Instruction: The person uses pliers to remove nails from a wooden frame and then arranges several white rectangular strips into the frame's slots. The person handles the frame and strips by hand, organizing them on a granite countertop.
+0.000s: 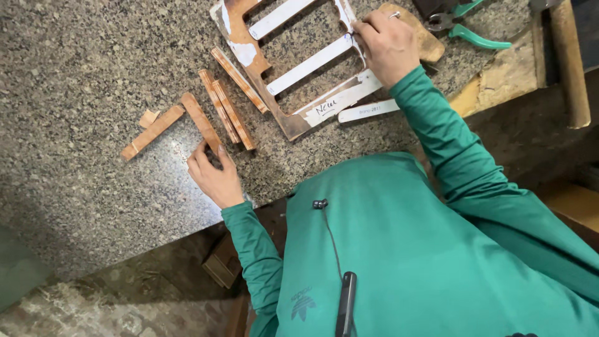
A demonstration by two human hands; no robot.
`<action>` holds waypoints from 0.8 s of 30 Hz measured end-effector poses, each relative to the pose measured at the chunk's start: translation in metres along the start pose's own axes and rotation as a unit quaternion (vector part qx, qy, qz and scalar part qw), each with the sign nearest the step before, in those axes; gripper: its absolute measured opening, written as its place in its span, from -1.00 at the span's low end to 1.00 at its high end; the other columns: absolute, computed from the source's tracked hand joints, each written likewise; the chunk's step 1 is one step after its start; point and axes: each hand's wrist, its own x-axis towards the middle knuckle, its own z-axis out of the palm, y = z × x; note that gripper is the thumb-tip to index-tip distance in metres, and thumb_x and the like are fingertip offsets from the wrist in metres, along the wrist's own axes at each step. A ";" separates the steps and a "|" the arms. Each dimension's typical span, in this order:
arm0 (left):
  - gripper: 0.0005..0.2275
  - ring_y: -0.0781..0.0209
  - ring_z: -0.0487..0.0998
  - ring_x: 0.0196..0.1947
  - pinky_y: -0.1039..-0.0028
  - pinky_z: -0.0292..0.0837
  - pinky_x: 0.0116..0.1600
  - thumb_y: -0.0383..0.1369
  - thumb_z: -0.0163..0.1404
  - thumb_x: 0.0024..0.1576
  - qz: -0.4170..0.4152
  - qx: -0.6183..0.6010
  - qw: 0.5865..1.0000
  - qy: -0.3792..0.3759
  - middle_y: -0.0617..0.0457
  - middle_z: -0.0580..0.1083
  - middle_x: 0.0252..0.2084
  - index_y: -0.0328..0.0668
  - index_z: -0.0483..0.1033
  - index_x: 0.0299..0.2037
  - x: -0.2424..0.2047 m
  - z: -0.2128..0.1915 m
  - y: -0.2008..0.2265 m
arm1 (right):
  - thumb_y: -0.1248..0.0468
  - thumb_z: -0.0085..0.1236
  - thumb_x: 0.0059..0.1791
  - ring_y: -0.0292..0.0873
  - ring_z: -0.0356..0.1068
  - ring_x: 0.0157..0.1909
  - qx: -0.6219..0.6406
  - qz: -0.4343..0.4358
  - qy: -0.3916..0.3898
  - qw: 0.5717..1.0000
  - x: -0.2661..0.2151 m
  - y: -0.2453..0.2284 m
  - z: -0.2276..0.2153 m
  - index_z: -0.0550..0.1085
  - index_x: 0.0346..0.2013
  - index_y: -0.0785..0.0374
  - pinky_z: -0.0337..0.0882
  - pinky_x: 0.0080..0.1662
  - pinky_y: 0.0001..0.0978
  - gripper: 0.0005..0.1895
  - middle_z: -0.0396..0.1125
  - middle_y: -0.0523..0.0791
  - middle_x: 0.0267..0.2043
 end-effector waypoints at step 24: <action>-0.68 -0.17 0.45 0.09 0.14 0.37 0.20 -0.36 0.18 0.19 -0.010 -0.018 1.000 -0.001 -0.17 0.42 0.06 -0.25 0.50 0.12 -0.003 0.001 -0.005 | 0.22 0.24 0.23 -0.17 0.47 -0.24 0.172 0.163 -0.198 0.951 -0.056 0.058 -0.129 0.53 -0.17 0.38 0.48 -0.15 -0.37 -0.76 0.44 -0.01 -0.23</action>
